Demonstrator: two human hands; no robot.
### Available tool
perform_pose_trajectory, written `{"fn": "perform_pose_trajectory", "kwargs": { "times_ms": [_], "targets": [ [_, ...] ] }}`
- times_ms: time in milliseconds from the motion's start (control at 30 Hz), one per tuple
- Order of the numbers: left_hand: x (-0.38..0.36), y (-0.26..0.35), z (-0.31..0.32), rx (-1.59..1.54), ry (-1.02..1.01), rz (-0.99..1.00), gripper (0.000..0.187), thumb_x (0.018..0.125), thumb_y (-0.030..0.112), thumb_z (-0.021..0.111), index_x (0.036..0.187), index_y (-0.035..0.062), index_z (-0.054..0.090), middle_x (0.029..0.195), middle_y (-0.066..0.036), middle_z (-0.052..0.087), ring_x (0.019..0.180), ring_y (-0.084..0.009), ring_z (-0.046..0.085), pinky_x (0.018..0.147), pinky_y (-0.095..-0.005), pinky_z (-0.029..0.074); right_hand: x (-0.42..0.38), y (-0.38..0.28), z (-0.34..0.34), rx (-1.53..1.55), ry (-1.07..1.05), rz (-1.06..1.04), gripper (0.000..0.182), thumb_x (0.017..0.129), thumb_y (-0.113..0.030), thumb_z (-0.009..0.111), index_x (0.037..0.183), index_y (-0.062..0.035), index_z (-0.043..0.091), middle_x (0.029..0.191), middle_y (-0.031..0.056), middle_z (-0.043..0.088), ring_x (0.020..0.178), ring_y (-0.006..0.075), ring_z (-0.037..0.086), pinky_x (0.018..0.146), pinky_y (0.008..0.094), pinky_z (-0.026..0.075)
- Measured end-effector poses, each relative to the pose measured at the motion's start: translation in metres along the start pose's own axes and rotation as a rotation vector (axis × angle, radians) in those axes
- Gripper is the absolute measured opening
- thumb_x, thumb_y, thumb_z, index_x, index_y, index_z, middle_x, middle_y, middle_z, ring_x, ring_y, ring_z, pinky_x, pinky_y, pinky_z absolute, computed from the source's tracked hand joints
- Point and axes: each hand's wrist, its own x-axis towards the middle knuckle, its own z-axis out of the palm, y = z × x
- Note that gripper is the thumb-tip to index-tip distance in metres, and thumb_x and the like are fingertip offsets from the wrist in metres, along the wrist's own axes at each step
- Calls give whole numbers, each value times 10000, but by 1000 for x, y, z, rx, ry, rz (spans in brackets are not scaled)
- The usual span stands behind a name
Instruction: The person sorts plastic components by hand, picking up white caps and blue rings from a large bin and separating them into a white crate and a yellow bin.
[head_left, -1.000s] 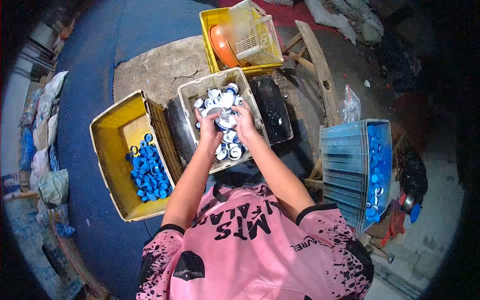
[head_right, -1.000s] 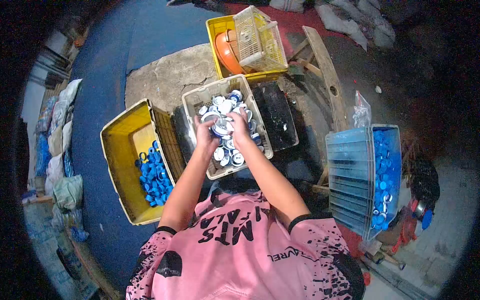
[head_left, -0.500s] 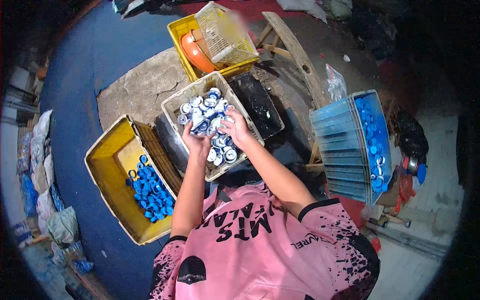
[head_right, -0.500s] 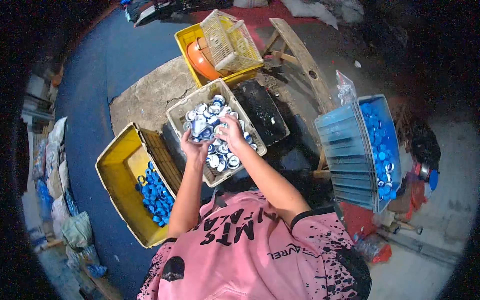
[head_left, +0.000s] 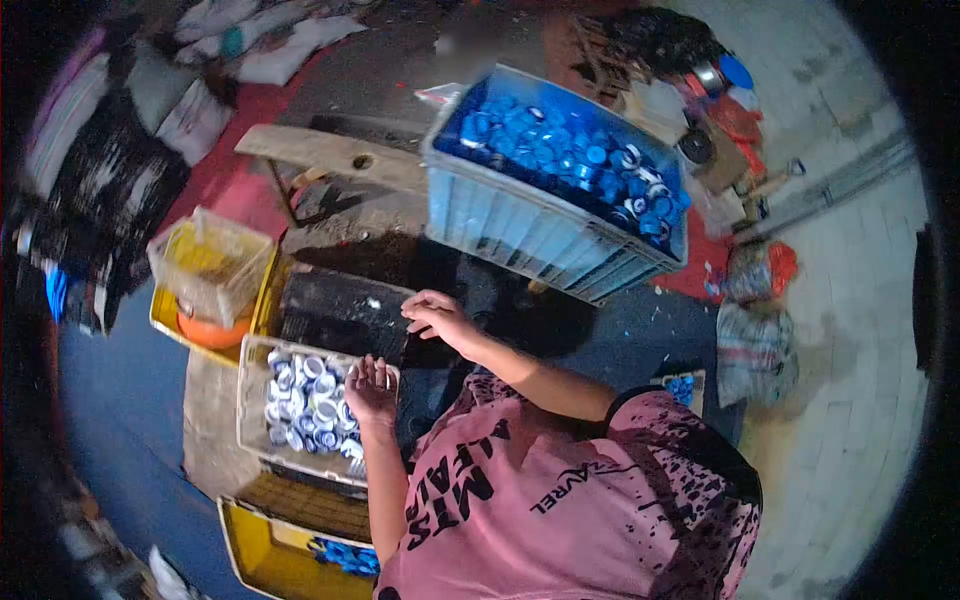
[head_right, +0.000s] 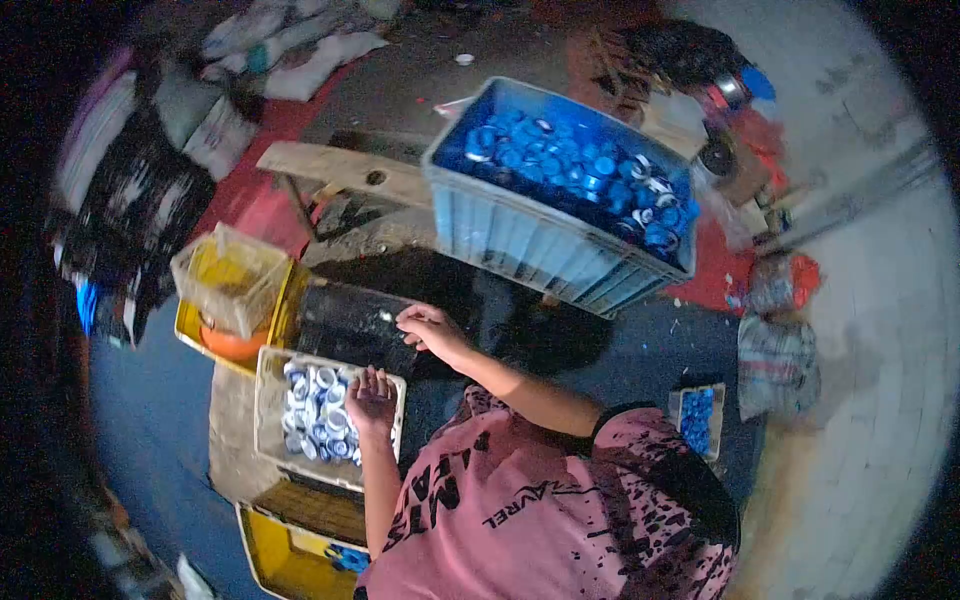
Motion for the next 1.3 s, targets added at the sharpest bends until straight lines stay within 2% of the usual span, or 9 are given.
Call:
{"fn": "perform_pose_trajectory", "kwargs": {
  "times_ms": [300, 500, 633, 667, 767, 800, 933, 1167, 1300],
  "targets": [
    [34, -113, 191, 211, -397, -164, 305, 979, 317, 546, 1165, 105, 662, 1207, -33, 680, 1107, -228, 619, 946, -387, 491, 7, -103, -220, -163, 182, -505, 183, 998, -160, 628, 1121, -24, 640, 984, 8, 656, 901, 69, 603, 783, 247, 487],
    [43, -164, 275, 371, -409, -197, 411, 990, 350, 524, 1300, 86, 580, 1277, -45, 637, 1141, -240, 601, 988, -393, 468, 46, -143, -337, -610, 449, -498, 207, 909, -171, 701, 1047, -20, 668, 934, 115, 715, 808, 205, 690, 720, 344, 532],
    [33, -183, 319, 394, -491, -196, 434, 991, 354, 521, 1319, 74, 562, 1290, -60, 631, 1164, -253, 601, 997, -401, 471, 92, -145, -384, -606, 391, -585, 236, 874, -163, 721, 1052, -16, 671, 957, 138, 719, 896, 261, 702, 810, 366, 541],
    [33, -187, 330, 396, -523, -188, 438, 991, 355, 521, 1322, 71, 558, 1293, -64, 630, 1167, -257, 603, 1000, -403, 472, 112, -135, -400, -630, 322, -490, 351, 838, -182, 743, 1147, -38, 657, 1128, 170, 682, 1044, 316, 664, 911, 418, 518],
    [35, -197, 350, 377, -546, -216, 450, 989, 363, 527, 1330, 70, 550, 1311, -71, 622, 1157, -265, 611, 1002, -406, 479, 152, -119, -424, -1004, 281, -553, 529, 798, -198, 758, 1289, -75, 602, 1365, 197, 551, 1244, 368, 548, 1032, 464, 458],
    [36, -200, 357, 383, -564, -219, 449, 994, 369, 526, 1330, 73, 553, 1314, -71, 620, 1162, -266, 609, 1001, -406, 479, 175, -104, -433, -1036, 199, -493, 758, 730, -140, 781, 1434, -154, 502, 1534, 190, 370, 1375, 402, 411, 1118, 471, 394],
    [35, -207, 368, 418, -591, -208, 453, 1000, 382, 530, 1335, 79, 554, 1317, -75, 616, 1175, -268, 603, 999, -402, 479, 209, -105, -425, -1196, -3, -364, 1013, 638, 7, 792, 1523, -296, 405, 1627, 170, 219, 1460, 431, 289, 1176, 499, 338],
    [28, -208, 361, 403, -549, -191, 472, 997, 391, 531, 1348, 77, 541, 1323, -76, 607, 1174, -268, 597, 988, -389, 476, 275, -58, -430, -1331, 103, -266, 1006, 622, 44, 799, 1468, -369, 445, 1629, 167, 200, 1459, 502, 232, 1066, 527, 461],
    [27, -207, 358, 400, -543, -200, 468, 997, 381, 525, 1353, 78, 537, 1317, -70, 607, 1181, -259, 589, 1001, -386, 458, 264, -51, -427, -1325, 243, -458, 868, 645, 86, 706, 1403, -288, 512, 1506, 201, 334, 1311, 479, 420, 1006, 505, 490]
  ]
}}
